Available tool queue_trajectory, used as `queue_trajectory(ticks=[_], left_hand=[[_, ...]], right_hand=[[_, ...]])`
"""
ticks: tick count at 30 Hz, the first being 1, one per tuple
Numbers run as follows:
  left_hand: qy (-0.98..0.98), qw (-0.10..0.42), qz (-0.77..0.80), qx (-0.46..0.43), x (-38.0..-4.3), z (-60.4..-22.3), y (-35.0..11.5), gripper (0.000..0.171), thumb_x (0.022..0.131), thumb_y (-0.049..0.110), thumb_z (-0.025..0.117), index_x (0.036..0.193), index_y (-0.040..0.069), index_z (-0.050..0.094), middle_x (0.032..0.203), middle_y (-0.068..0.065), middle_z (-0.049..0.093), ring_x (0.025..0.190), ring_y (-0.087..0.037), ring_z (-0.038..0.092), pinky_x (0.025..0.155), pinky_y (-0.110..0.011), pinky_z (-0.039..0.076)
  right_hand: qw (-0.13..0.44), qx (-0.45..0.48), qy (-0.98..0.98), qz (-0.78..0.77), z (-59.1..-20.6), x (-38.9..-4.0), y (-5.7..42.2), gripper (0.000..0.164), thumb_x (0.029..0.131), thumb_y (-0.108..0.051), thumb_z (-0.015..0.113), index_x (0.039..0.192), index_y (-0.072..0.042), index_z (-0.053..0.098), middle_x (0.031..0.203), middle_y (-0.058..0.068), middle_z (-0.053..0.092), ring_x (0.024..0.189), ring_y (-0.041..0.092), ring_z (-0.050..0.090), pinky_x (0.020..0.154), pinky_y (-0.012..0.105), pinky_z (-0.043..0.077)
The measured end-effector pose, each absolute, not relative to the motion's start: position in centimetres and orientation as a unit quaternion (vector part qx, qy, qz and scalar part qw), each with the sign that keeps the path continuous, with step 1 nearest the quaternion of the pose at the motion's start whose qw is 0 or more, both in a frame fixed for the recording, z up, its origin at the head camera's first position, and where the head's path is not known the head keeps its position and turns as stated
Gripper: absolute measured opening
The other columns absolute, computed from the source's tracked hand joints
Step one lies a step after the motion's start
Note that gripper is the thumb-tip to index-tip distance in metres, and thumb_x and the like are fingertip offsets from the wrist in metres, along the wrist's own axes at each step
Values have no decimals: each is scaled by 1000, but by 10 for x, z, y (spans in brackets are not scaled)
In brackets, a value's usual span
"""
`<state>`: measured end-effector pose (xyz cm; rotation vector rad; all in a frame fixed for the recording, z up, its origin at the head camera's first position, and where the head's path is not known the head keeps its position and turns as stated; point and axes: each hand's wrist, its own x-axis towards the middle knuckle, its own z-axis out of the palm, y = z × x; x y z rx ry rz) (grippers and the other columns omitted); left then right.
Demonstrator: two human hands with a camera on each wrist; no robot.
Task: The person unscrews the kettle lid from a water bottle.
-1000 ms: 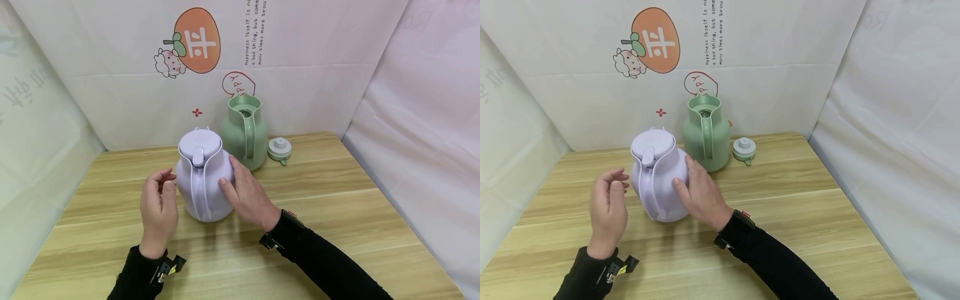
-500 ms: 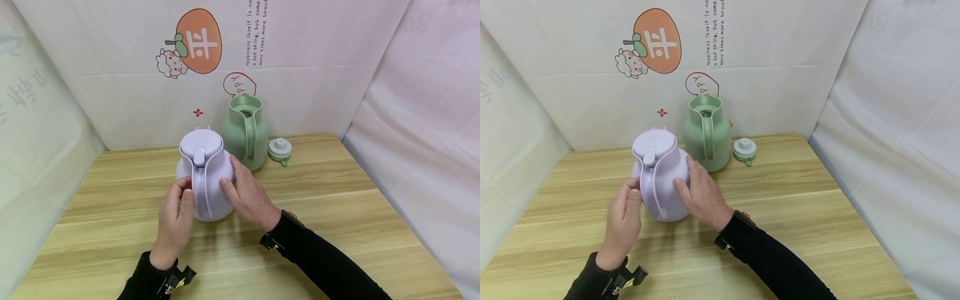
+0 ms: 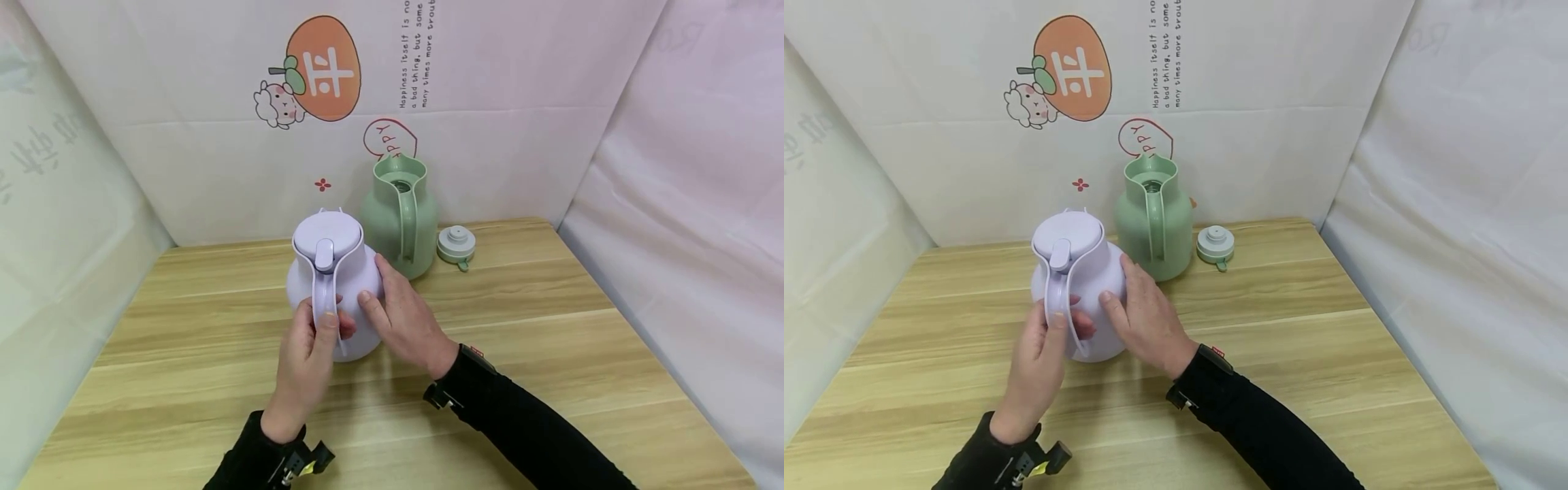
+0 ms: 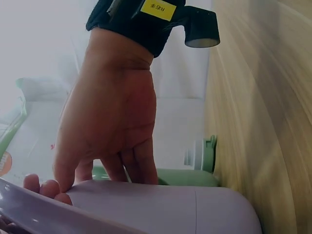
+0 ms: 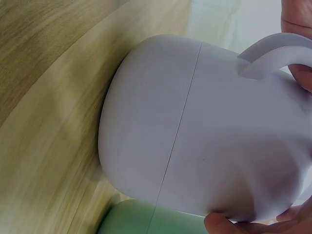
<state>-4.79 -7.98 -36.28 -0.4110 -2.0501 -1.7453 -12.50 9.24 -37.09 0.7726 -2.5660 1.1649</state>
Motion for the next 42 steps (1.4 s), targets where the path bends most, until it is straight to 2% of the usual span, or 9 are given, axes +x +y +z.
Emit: queue_trajectory(ticks=[4, 8, 13, 20, 28, 31, 35, 38, 42], left_hand=[[-737, 201, -629, -144, -48, -365, -76, 20, 107, 5, 53, 125, -4, 53, 89, -13, 70, 84, -12, 71, 79, -28, 61], [-742, 209, -622, -133, -49, -367, -73, 22, 104, 5, 61, 123, -2, 53, 95, -9, 66, 78, -13, 71, 73, -30, 61], [-750, 240, -604, -122, -51, -368, -69, 25, 98, 6, 70, 118, 0, 56, 92, -4, 61, 70, -12, 64, 66, -27, 55], [-753, 268, -589, -115, -54, -369, -67, 21, 96, 8, 73, 108, 0, 58, 95, -1, 59, 86, -14, 59, 75, -23, 48], [-750, 275, -591, -113, -58, -371, -65, 20, 100, 16, 71, 101, 3, 56, 86, -1, 55, 79, -14, 55, 69, -25, 46], [-751, 284, -584, -119, -59, -371, -64, 25, 102, 22, 70, 102, 2, 55, 89, -7, 57, 84, -12, 57, 73, -24, 47], [-753, 292, -578, -119, -60, -371, -63, 27, 104, 23, 65, 115, -1, 60, 102, -12, 67, 97, -13, 63, 84, -24, 52], [-751, 294, -581, -111, -60, -372, -63, 26, 106, 24, 61, 116, 0, 63, 93, -9, 69, 86, -15, 66, 78, -25, 53], [-740, 291, -596, -114, -61, -374, -64, 28, 110, 28, 55, 99, 3, 58, 70, -1, 56, 61, -11, 55, 58, -27, 47]], right_hand=[[108, 261, -873, 396, -372, -124, 92, 70, 112, -43, 44, 165, -3, 20, 164, 18, 36, 148, 28, 43, 120, 49, 38], [114, 264, -872, 396, -373, -124, 92, 69, 112, -40, 45, 164, -1, 21, 163, 19, 37, 146, 29, 44, 119, 49, 39], [120, 266, -872, 393, -373, -124, 93, 69, 112, -39, 45, 163, 0, 21, 163, 20, 37, 148, 29, 43, 120, 48, 38], [117, 268, -872, 392, -373, -125, 92, 69, 112, -40, 44, 164, 0, 20, 164, 20, 36, 148, 29, 42, 121, 48, 37], [119, 272, -869, 395, -373, -126, 92, 70, 112, -42, 44, 164, -1, 21, 163, 18, 38, 147, 28, 44, 120, 49, 38], [113, 272, -868, 399, -373, -126, 93, 70, 112, -43, 43, 164, -2, 20, 163, 17, 38, 146, 26, 44, 120, 48, 39], [103, 271, -867, 407, -372, -126, 93, 71, 112, -46, 42, 165, -6, 19, 163, 14, 38, 146, 23, 43, 120, 46, 38], [102, 272, -865, 409, -372, -127, 93, 71, 111, -47, 42, 165, -7, 20, 163, 13, 39, 146, 22, 44, 120, 45, 38], [105, 274, -863, 412, -372, -128, 92, 72, 111, -49, 41, 165, -6, 20, 162, 13, 40, 145, 22, 45, 119, 46, 39]])
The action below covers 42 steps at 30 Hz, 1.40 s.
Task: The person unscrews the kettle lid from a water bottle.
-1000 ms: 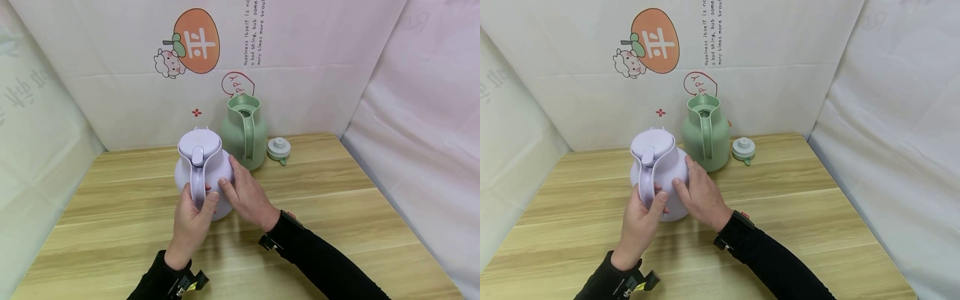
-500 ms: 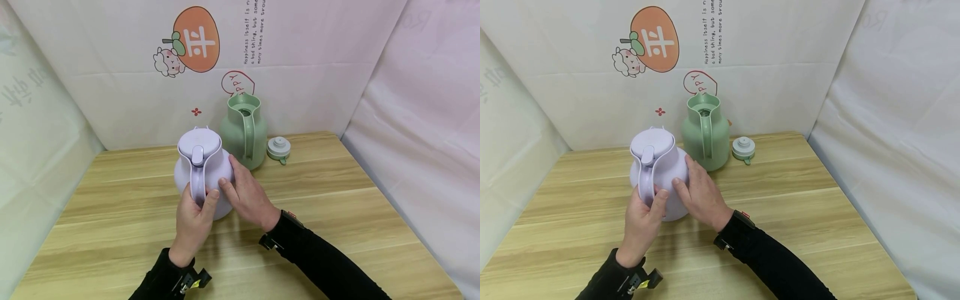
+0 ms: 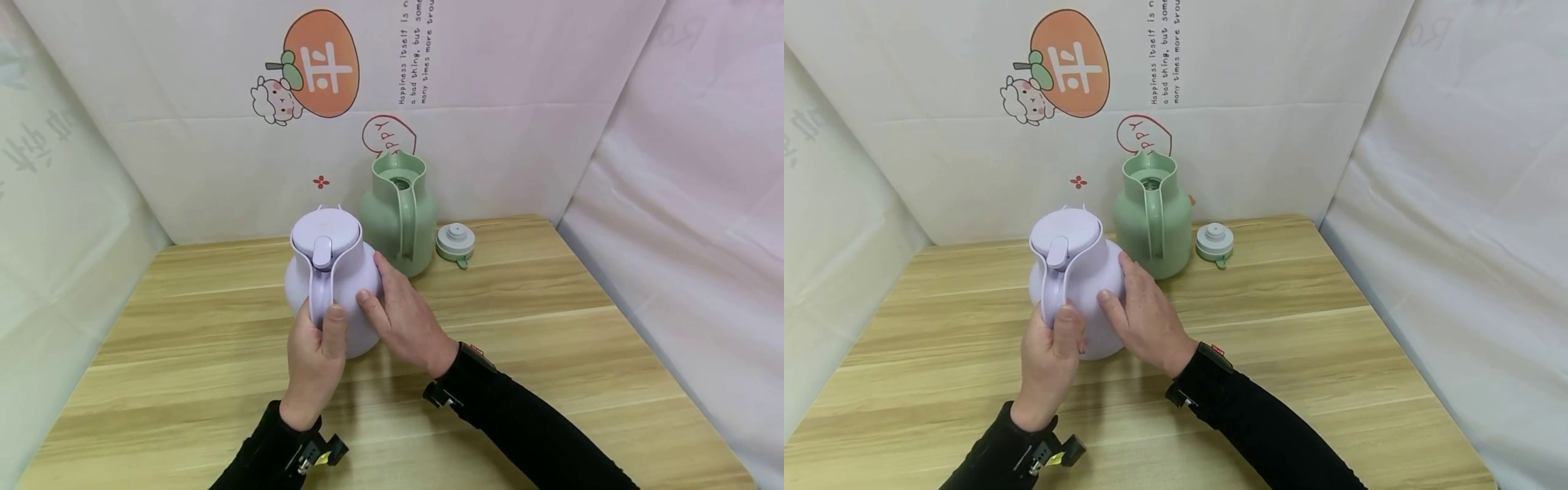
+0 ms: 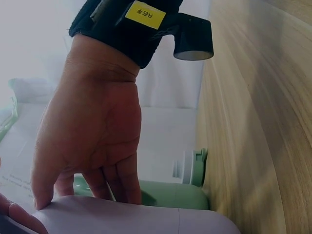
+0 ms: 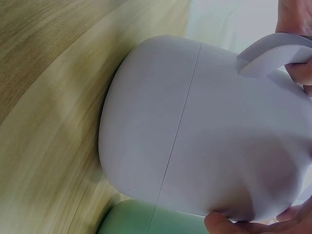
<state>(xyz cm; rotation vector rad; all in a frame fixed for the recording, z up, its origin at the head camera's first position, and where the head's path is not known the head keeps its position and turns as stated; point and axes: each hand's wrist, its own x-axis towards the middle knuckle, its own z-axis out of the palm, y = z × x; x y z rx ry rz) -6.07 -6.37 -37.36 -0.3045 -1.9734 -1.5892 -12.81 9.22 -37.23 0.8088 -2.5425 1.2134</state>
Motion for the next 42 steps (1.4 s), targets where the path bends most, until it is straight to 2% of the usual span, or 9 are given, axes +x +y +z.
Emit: queue_trajectory(ticks=[5, 12, 22, 28, 33, 37, 42], left_hand=[[-727, 289, -612, -119, -61, -372, -64, 27, 111, 23, 52, 91, 5, 54, 66, 2, 52, 57, -8, 51, 53, -27, 44], [-727, 296, -608, -117, -62, -371, -65, 24, 109, 18, 55, 88, 5, 55, 64, 1, 53, 51, -9, 54, 48, -26, 48], [-727, 293, -611, -115, -62, -371, -64, 24, 107, 16, 56, 85, 6, 53, 60, 2, 51, 48, -9, 51, 47, -26, 44], [-724, 294, -613, -119, -62, -370, -64, 24, 107, 14, 56, 84, 6, 53, 61, 2, 51, 50, -9, 50, 47, -27, 42], [-722, 295, -615, -119, -62, -370, -64, 25, 107, 13, 56, 83, 6, 51, 59, 2, 49, 50, -9, 49, 46, -28, 40], [-720, 300, -613, -125, -63, -370, -64, 26, 106, 11, 56, 81, 7, 51, 59, 1, 48, 49, -9, 47, 46, -29, 39], [-720, 304, -611, -129, -64, -370, -64, 26, 107, 10, 56, 82, 7, 51, 59, 0, 47, 48, -10, 46, 45, -29, 39]], right_hand=[[103, 274, -863, 412, -371, -128, 90, 72, 111, -51, 40, 165, -8, 20, 161, 12, 41, 143, 20, 46, 119, 45, 40], [103, 273, -864, 410, -370, -128, 90, 71, 111, -48, 41, 165, -7, 20, 160, 13, 41, 144, 22, 46, 119, 46, 40], [124, 278, -866, 396, -357, -131, 98, 67, 112, -38, 43, 161, 4, 26, 162, 23, 38, 150, 31, 39, 123, 49, 34], [157, 266, -880, 361, -326, -136, 103, 65, 112, -43, 42, 158, 3, 35, 160, 22, 41, 152, 33, 36, 125, 49, 30], [188, 254, -897, 308, -287, -139, 99, 65, 110, -50, 42, 154, -3, 44, 156, 18, 49, 146, 31, 45, 117, 52, 40], [185, 257, -913, 258, -255, -139, 90, 66, 107, -55, 45, 153, -8, 48, 152, 15, 54, 140, 32, 52, 110, 53, 47], [167, 278, -926, 195, -223, -140, 74, 67, 105, -57, 48, 152, -10, 51, 145, 12, 60, 133, 29, 57, 108, 47, 48]])
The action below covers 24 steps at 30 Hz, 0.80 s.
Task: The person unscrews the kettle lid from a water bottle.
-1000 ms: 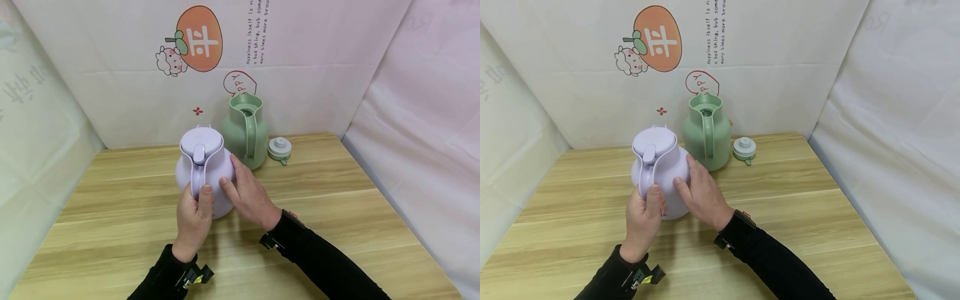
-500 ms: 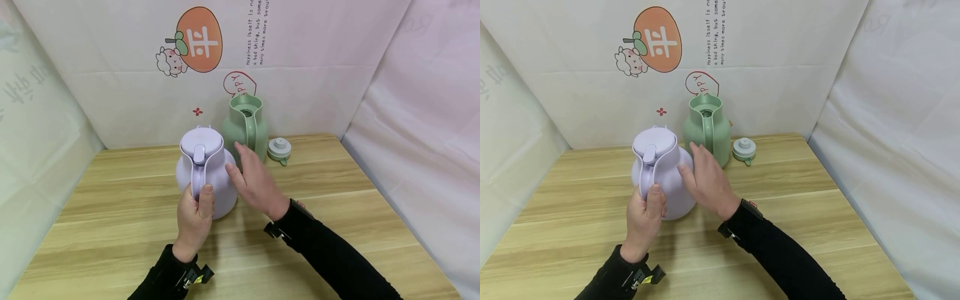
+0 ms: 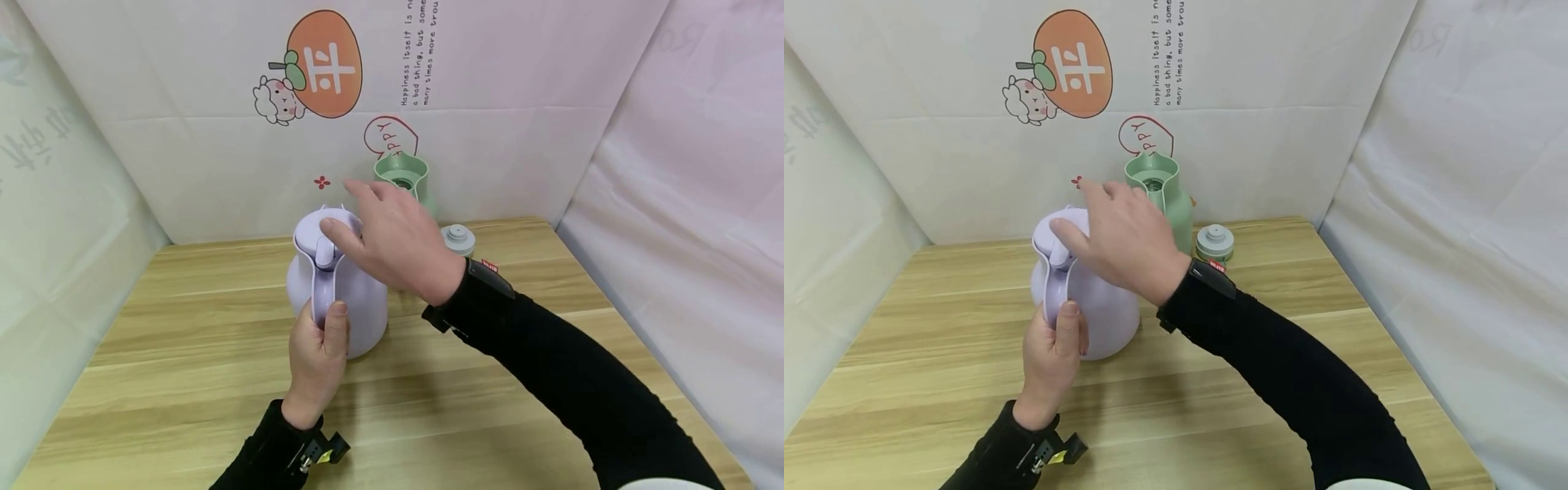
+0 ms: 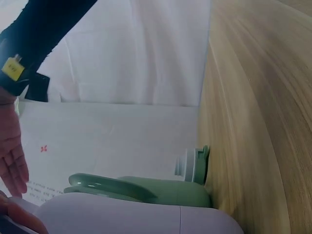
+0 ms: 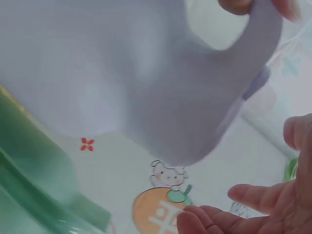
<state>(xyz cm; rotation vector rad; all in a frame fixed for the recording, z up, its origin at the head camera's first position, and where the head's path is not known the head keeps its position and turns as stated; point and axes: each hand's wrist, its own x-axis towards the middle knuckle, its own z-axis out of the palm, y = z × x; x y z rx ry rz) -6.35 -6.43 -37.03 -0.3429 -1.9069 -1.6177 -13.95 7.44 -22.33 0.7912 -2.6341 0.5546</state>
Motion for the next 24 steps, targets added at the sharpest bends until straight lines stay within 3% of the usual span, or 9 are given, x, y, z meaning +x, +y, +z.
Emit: queue_trajectory(ticks=[6, 12, 14, 16, 19, 24], left_hand=[[-723, 306, -606, -130, -64, -369, -66, 25, 107, 11, 56, 83, 7, 51, 59, -1, 48, 48, -10, 46, 45, -29, 38], [-724, 308, -603, -135, -62, -370, -66, 25, 108, 13, 55, 84, 7, 51, 59, -1, 47, 48, -9, 45, 44, -29, 37], [-721, 307, -606, -136, -62, -369, -66, 25, 108, 12, 55, 84, 7, 51, 60, -1, 47, 49, -9, 45, 45, -28, 37], [-719, 307, -608, -137, -62, -368, -66, 25, 108, 11, 55, 84, 7, 51, 60, -1, 47, 50, -9, 45, 45, -28, 37], [-720, 309, -605, -140, -62, -367, -66, 23, 108, 10, 55, 85, 7, 51, 61, -1, 48, 51, -9, 45, 46, -28, 37], [-725, 304, -602, -140, -62, -367, -66, 22, 108, 11, 54, 87, 7, 52, 63, 1, 48, 51, -9, 45, 46, -28, 38]], right_hand=[[124, 268, -946, 133, -201, -142, 54, 65, 103, -63, 45, 150, -18, 52, 134, 6, 66, 119, 23, 63, 95, 40, 52], [97, 255, -959, 83, -195, -140, 40, 70, 102, -66, 44, 153, -19, 49, 116, 11, 65, 105, 26, 60, 77, 43, 53], [97, 257, -959, 71, -195, -138, 37, 64, 102, -64, 44, 144, -17, 56, 106, 12, 63, 99, 26, 58, 71, 43, 52], [100, 262, -958, 62, -195, -137, 35, 55, 103, -61, 44, 125, -14, 62, 93, 10, 58, 89, 24, 54, 63, 41, 50], [100, 267, -957, 46, -196, -135, 33, 48, 103, -60, 46, 99, -14, 57, 83, 7, 51, 79, 23, 50, 56, 38, 46], [90, 263, -961, 2, -199, -134, 29, 57, 101, -69, 44, 97, -14, 58, 83, 8, 53, 78, 22, 51, 52, 37, 47]])
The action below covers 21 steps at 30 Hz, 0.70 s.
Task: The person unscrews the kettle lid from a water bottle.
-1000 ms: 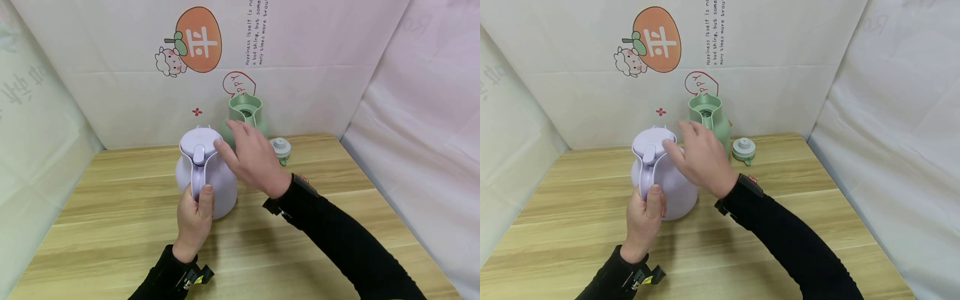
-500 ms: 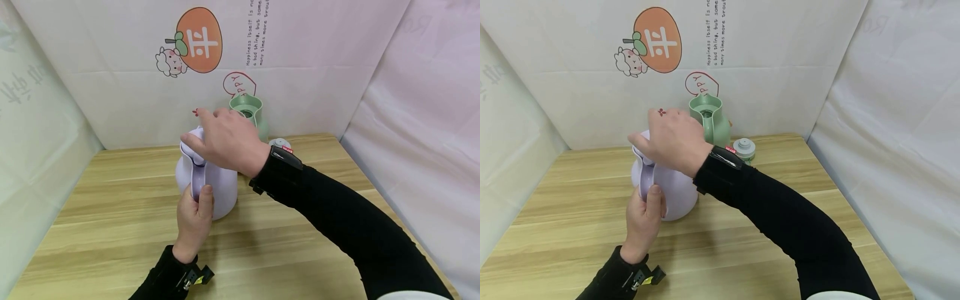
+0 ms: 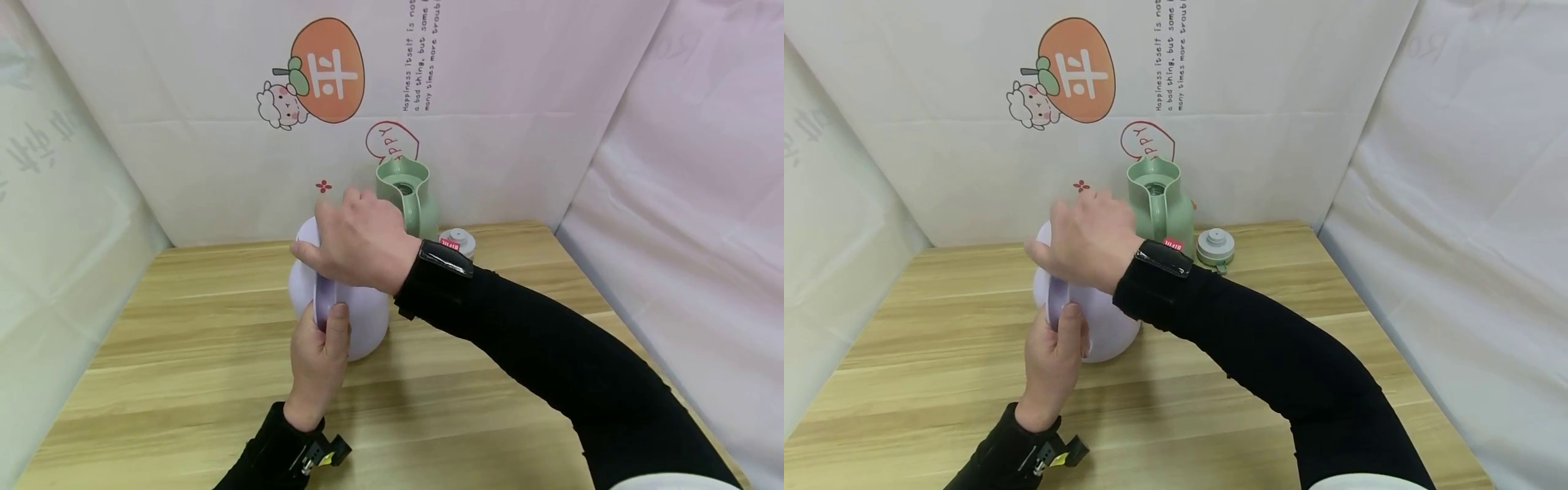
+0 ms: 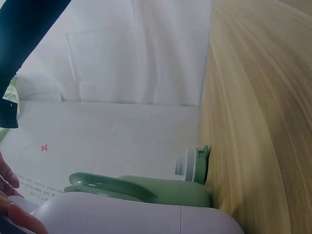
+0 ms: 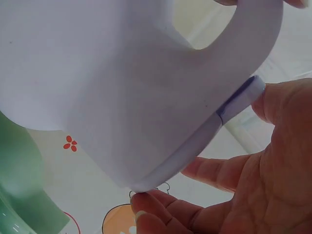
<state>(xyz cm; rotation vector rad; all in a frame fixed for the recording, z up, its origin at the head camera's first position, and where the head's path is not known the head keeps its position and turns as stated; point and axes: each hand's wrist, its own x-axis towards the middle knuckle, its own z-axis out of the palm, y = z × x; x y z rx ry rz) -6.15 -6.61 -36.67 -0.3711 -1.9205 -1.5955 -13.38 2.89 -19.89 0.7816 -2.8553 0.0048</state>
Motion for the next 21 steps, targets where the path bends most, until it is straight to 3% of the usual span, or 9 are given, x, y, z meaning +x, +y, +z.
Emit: queue_trajectory(ticks=[11, 21], left_hand=[[-719, 319, -597, -157, -64, -370, -66, 24, 108, 10, 54, 84, 7, 50, 62, 0, 45, 52, -9, 41, 46, -27, 33], [-722, 324, -591, -154, -65, -371, -66, 23, 108, 11, 54, 86, 6, 52, 63, 0, 47, 54, -9, 43, 48, -27, 36]], right_hand=[[105, 261, -959, -27, -206, -133, 28, 57, 101, -69, 43, 89, -15, 59, 76, 6, 55, 72, 24, 54, 50, 36, 45], [85, 269, -958, -42, -203, -135, 26, 42, 104, -51, 42, 96, -15, 61, 77, 6, 57, 78, 24, 55, 54, 36, 47]])
